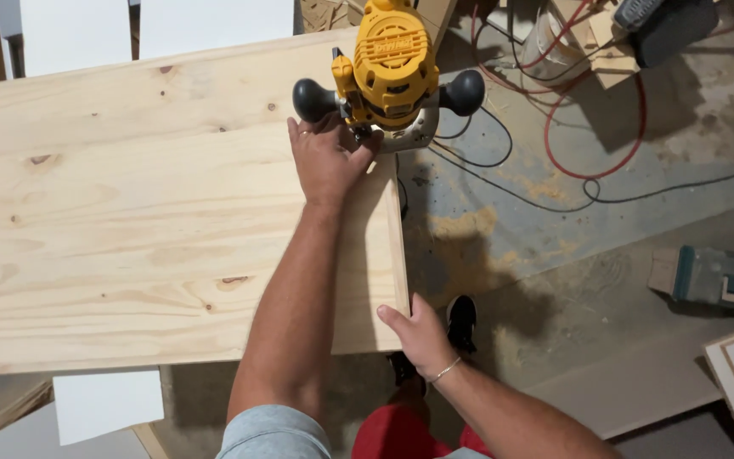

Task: Routing the edges of a wooden board using a handheld power router

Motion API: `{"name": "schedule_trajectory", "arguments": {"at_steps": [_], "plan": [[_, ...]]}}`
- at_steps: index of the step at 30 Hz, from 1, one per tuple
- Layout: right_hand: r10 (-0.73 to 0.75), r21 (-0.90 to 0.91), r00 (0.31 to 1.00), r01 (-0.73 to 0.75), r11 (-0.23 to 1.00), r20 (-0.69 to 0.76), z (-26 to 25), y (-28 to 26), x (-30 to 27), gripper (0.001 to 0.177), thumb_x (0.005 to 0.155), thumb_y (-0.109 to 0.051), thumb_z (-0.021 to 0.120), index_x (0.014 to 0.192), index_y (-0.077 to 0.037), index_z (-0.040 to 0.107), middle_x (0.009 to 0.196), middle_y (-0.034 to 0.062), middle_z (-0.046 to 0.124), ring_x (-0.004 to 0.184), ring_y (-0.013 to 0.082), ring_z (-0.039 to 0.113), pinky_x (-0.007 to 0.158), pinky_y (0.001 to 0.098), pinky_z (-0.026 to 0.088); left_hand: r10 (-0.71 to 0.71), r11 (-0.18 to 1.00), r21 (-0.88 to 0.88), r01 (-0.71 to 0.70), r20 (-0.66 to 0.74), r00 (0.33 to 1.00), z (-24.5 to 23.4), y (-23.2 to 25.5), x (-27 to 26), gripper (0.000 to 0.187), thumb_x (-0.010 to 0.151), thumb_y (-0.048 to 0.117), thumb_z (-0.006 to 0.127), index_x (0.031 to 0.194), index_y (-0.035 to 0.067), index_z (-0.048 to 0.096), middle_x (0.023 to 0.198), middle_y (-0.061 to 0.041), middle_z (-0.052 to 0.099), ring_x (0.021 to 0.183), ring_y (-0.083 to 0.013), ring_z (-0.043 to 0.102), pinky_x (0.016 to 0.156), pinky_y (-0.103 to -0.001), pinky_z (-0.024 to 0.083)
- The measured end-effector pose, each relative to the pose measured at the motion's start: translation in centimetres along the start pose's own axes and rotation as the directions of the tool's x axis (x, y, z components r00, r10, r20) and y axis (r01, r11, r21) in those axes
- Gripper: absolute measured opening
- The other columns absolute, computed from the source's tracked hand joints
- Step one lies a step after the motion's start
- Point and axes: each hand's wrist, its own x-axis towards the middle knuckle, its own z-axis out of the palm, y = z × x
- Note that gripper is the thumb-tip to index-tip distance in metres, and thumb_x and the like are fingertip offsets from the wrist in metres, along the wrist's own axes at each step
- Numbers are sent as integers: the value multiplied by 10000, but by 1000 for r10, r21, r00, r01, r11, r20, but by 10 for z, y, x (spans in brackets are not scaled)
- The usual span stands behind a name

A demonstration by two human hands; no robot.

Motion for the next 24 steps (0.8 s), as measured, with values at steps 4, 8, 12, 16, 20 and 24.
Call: {"name": "schedule_trajectory", "arguments": {"at_steps": [4, 8, 12, 16, 20, 24], "plan": [[-7, 70, 1000, 8, 998, -11, 1, -3, -2, 422, 822, -283, 850, 1078, 19, 703, 866, 128, 723, 816, 200, 666, 707, 407, 573, 101, 993, -28, -112, -260, 960, 17, -6, -19, 325, 621, 394, 855, 538, 177, 628, 622, -68, 646, 917, -334, 638, 1155, -580, 347], [-36, 81, 999, 38, 996, -18, 2, 1, 1, 407, 825, -263, 849, 1070, 30, 710, 872, 140, 723, 832, 198, 650, 714, 406, 572, 99, 994, -13, -107, -270, 958, 7, 3, -32, 327, 621, 404, 847, 569, 151, 646, 663, -80, 665, 910, -348, 640, 1129, -600, 375], [-47, 83, 998, 50, 995, -40, 2, 8, 3, 401, 810, -266, 860, 1061, 12, 719, 889, 137, 731, 841, 200, 662, 721, 405, 572, 108, 993, -26, -118, -258, 960, 1, 6, -49, 338, 618, 409, 857, 575, 143, 654, 661, -85, 664, 902, -351, 642, 1127, -602, 377], [-62, 90, 996, 68, 994, -62, 2, 9, 2, 400, 803, -263, 865, 1055, 11, 718, 885, 128, 728, 839, 195, 664, 716, 392, 569, 114, 993, -12, -120, -246, 963, -3, 6, -67, 302, 597, 386, 838, 542, 154, 654, 639, -96, 664, 904, -358, 640, 1142, -599, 365], [-57, 71, 995, 62, 996, -77, 4, 10, 4, 411, 805, -261, 864, 1060, 22, 713, 901, 149, 725, 861, 215, 671, 727, 397, 564, 113, 992, -22, -123, -264, 958, -10, 12, -85, 338, 612, 398, 853, 576, 134, 644, 620, -110, 645, 884, -371, 648, 1124, -621, 377], [-45, 70, 995, 51, 996, -92, 5, -4, -5, 412, 803, -268, 860, 1063, 19, 719, 887, 146, 723, 844, 217, 681, 721, 393, 568, 83, 996, -9, -89, -266, 961, -10, 14, -105, 331, 589, 400, 848, 572, 161, 619, 583, -76, 623, 861, -338, 651, 1129, -612, 387]]}}
